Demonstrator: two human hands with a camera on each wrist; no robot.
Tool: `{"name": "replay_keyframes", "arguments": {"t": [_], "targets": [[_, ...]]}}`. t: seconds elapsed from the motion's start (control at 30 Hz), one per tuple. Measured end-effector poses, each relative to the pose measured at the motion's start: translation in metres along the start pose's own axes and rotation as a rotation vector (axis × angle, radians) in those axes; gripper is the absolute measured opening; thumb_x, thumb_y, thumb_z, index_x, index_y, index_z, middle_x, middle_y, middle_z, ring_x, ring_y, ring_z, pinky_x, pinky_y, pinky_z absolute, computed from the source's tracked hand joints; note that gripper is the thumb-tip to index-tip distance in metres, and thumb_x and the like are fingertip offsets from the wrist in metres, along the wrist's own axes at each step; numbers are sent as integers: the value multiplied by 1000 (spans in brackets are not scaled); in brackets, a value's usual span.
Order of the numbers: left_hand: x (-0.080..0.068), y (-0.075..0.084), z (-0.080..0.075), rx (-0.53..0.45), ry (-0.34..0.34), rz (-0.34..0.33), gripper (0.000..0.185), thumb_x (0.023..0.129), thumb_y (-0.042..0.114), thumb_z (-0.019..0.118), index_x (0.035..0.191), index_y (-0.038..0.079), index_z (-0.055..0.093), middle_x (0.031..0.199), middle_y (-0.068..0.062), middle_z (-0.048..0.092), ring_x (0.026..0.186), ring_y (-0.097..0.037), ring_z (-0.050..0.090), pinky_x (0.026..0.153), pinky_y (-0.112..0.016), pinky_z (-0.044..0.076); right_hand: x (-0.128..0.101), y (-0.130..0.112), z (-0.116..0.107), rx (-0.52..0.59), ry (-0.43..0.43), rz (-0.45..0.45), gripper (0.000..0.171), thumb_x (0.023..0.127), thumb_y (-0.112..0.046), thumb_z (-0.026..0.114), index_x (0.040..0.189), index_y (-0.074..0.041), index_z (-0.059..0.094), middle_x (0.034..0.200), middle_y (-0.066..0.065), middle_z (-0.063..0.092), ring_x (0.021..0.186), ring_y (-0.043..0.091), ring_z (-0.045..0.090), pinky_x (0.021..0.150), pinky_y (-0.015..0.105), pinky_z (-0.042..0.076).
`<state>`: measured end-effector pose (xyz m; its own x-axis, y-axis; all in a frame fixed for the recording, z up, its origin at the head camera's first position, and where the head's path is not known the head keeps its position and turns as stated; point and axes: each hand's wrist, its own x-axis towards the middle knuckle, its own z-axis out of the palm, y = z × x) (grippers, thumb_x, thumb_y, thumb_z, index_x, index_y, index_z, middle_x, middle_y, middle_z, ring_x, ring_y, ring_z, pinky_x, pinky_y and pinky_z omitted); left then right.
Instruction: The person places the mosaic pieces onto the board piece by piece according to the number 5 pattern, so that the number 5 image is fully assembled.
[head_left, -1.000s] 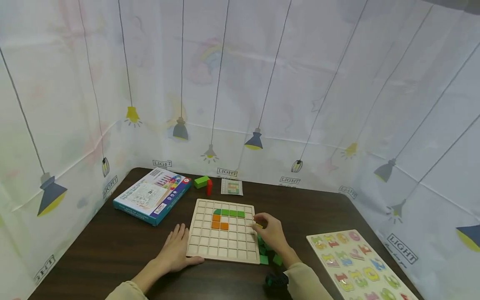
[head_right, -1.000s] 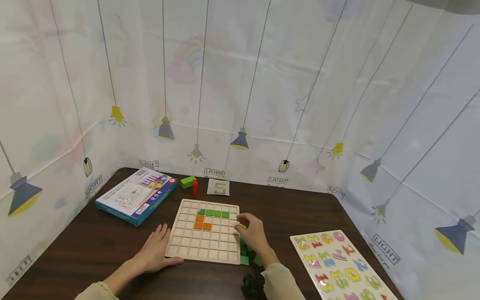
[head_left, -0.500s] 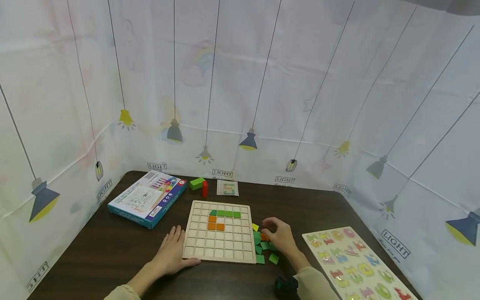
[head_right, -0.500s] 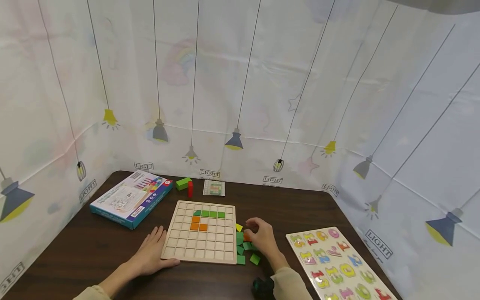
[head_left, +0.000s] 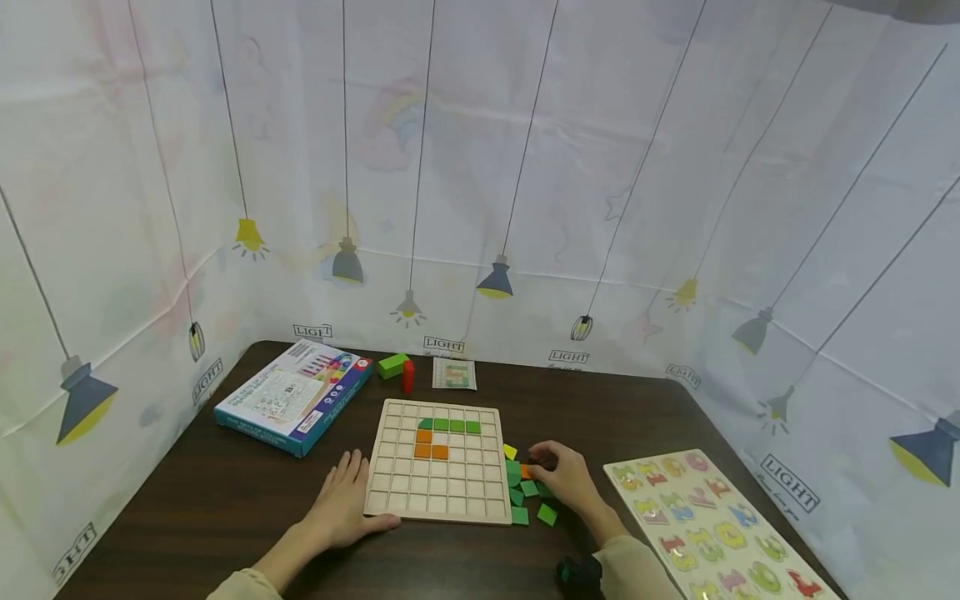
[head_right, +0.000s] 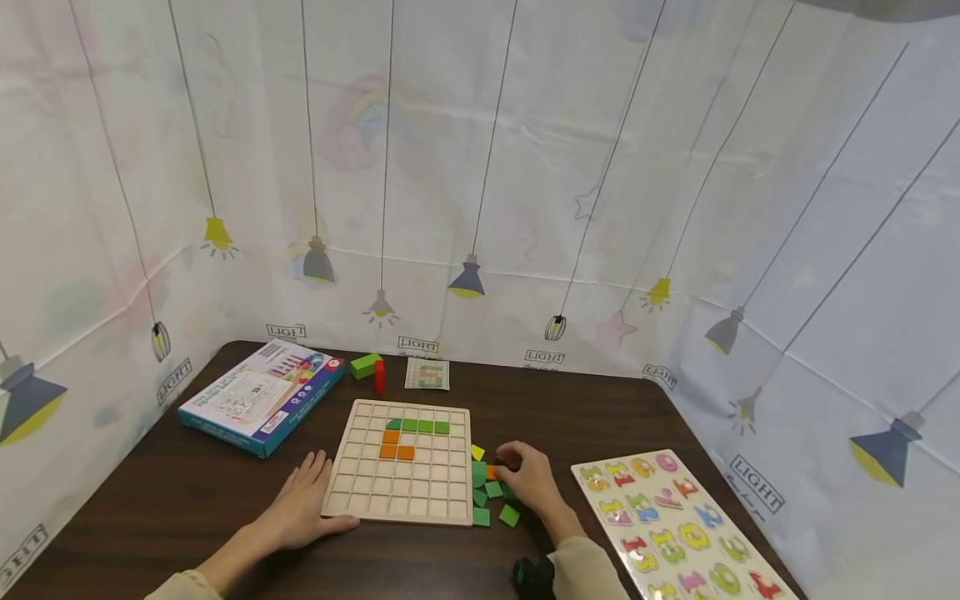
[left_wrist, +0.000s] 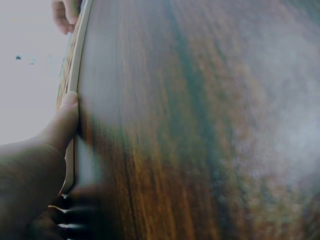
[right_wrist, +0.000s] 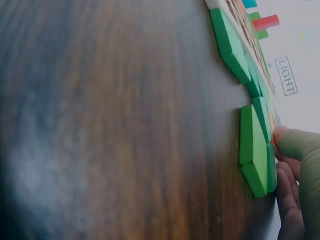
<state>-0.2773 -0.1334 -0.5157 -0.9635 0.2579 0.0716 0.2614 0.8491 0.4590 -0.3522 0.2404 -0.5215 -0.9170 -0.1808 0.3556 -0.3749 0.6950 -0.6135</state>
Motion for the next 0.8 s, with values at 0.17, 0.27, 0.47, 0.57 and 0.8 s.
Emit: {"name": "replay_keyframes", "arguments": {"t": [0.17,0.27,0.47,0.57,0.8], "targets": [[0,1,-2,0,13,5,111,73,62,70,139,-17,29,144,-37,23,136,-49,16,106,-61,17,1,2,0,12,6,38,19,81,-3,73,99,-6,68,93,5,67,82,19,63,76,41,52],[0,1,-1,-1,12,6,110,73,62,70,138,-17,30,144,-38,24,135,-49,16,106,-61,17,2,5,1,2,14,48,18,83,-3,71,100,-7,68,94,4,66,83,18,62,77,40,52],[0,0,0,8,4,3,112,73,65,68,139,-16,29,144,-37,24,136,-48,16,106,-61,18,1,6,1,40,3,40,22,80,-2,74,100,-7,68,95,4,66,85,20,62,78,40,52],[0,0,0,7,4,0,112,72,66,67,139,-16,29,144,-36,23,136,-48,16,106,-60,17,1,5,1,40,6,39,22,79,-3,74,100,-7,68,95,5,67,86,22,63,78,41,52],[0,0,1,-7,1,-2,112,73,65,68,140,-16,28,145,-36,22,137,-47,15,106,-60,16,2,5,1,7,20,24,22,78,-1,76,98,-8,69,93,3,67,83,19,63,75,39,53]]}}
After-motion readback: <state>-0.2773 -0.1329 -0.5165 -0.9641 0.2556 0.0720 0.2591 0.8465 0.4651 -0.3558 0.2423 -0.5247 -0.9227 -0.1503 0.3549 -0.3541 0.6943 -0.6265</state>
